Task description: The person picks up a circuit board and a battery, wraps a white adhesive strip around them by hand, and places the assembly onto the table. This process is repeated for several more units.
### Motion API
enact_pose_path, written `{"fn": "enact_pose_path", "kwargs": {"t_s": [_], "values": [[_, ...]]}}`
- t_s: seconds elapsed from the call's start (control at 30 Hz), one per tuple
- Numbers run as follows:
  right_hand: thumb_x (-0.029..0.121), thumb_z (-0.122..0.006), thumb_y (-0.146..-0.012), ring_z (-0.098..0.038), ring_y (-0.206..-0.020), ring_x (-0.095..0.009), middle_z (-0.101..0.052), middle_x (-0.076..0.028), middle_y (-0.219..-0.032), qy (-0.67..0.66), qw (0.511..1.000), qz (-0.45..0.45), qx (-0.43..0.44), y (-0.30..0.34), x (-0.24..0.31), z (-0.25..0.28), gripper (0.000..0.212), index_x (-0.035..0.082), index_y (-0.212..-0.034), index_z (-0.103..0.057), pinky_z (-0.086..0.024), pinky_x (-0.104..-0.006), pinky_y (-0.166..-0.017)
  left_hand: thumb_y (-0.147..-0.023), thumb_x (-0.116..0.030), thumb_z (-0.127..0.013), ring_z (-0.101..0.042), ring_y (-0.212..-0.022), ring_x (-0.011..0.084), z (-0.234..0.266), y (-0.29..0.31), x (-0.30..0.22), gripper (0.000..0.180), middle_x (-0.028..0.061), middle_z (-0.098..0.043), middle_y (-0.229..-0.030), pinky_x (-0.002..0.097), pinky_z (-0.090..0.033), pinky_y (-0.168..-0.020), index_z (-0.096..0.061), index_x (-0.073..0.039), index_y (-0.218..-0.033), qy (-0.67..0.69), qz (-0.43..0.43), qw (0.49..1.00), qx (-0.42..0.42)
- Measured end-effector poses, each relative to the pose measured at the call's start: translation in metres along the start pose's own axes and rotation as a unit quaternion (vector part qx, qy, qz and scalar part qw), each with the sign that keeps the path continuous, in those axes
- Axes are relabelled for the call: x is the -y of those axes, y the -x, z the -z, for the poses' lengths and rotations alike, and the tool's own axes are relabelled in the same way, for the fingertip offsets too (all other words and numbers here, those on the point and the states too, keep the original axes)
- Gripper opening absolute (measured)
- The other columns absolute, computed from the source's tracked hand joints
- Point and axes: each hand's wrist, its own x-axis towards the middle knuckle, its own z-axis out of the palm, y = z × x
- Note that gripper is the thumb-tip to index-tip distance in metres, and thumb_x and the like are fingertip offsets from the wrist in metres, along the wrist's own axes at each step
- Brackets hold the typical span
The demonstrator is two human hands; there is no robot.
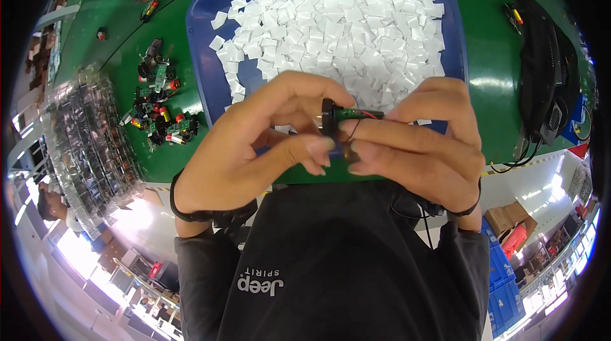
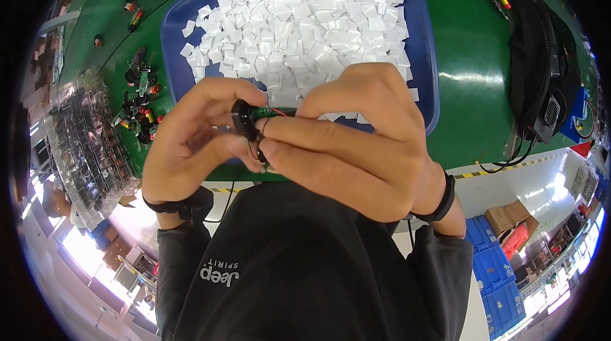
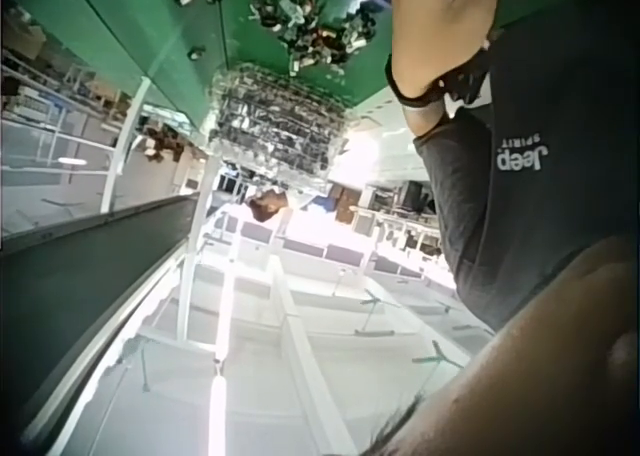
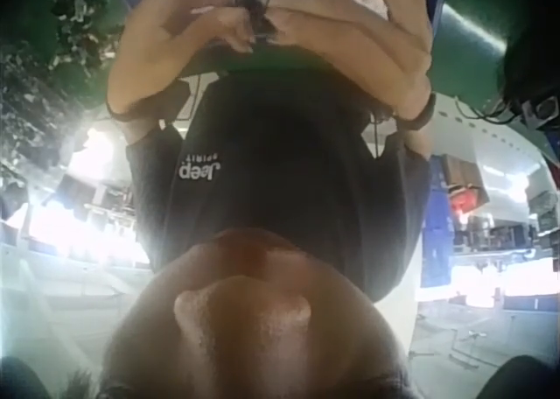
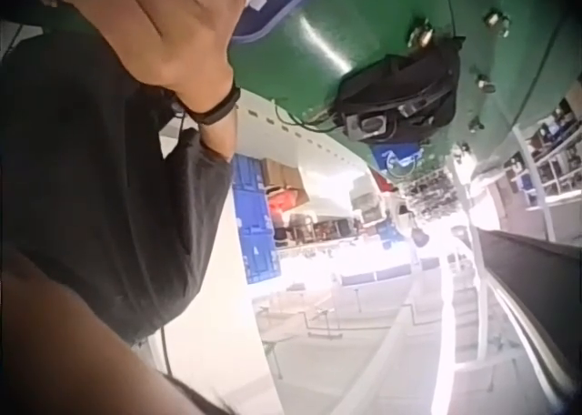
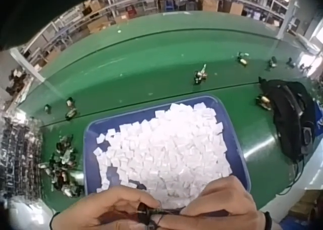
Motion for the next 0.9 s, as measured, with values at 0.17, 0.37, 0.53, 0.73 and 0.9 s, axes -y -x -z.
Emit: {"fn": "enact_pose_path", "kwargs": {"t_s": [0.17,0.37,0.53,0.73,0.9], "values": [[0.007,-0.086,-0.065,-0.060,-0.091,-0.021,-0.076,-0.004,-0.098,0.030,0.999,-0.012,-0.011,0.001,0.005,-0.008,0.037,0.008,-0.098,-0.070,-0.049,-0.0355,-0.072,-0.098,-0.001,-0.051,-0.066,-0.084,0.0185,-0.002,-0.007,-0.003,0.031,0.0128,-0.059,-0.107,0.0280,-0.058,-0.070,-0.048,0.007,-0.128,0.083,0.055,0.995,0.005],[0.006,-0.086,-0.068,-0.060,-0.089,-0.021,-0.076,-0.005,-0.097,0.070,0.997,-0.019,-0.028,0.000,0.008,-0.003,0.035,0.008,-0.098,-0.068,-0.051,-0.0355,-0.072,-0.093,0.004,-0.053,-0.063,-0.086,0.0156,-0.004,-0.008,-0.004,0.035,0.0104,-0.057,-0.108,0.0269,-0.058,-0.069,-0.048,0.005,-0.128,0.044,0.032,0.998,0.020],[0.003,-0.084,-0.072,-0.067,-0.088,-0.024,-0.076,-0.010,-0.094,0.122,0.991,0.006,-0.062,0.000,0.010,-0.007,0.032,0.005,-0.098,-0.065,-0.057,-0.0410,-0.078,-0.088,0.007,-0.054,-0.060,-0.091,0.0132,-0.010,-0.010,-0.006,0.042,0.0079,-0.057,-0.107,0.0252,-0.057,-0.069,-0.050,0.002,-0.129,-0.059,0.030,0.998,-0.004],[-0.006,-0.079,-0.076,-0.073,-0.089,-0.029,-0.075,-0.015,-0.091,0.080,0.990,-0.046,-0.103,-0.001,0.014,-0.013,0.027,0.001,-0.097,-0.064,-0.059,-0.0461,-0.084,-0.086,0.005,-0.058,-0.059,-0.091,0.0118,-0.017,-0.009,-0.003,0.041,0.0047,-0.057,-0.102,0.0237,-0.056,-0.071,-0.055,-0.001,-0.127,-0.089,0.028,0.994,-0.049],[-0.008,-0.078,-0.075,-0.073,-0.087,-0.027,-0.075,-0.016,-0.091,0.091,0.991,-0.047,-0.092,-0.001,0.007,-0.011,0.028,0.000,-0.098,-0.065,-0.060,-0.0407,-0.079,-0.085,0.003,-0.065,-0.059,-0.094,0.0108,-0.016,-0.007,0.000,0.035,0.0033,-0.060,-0.101,0.0244,-0.055,-0.076,-0.061,-0.001,-0.120,-0.109,0.021,0.993,-0.045]]}}
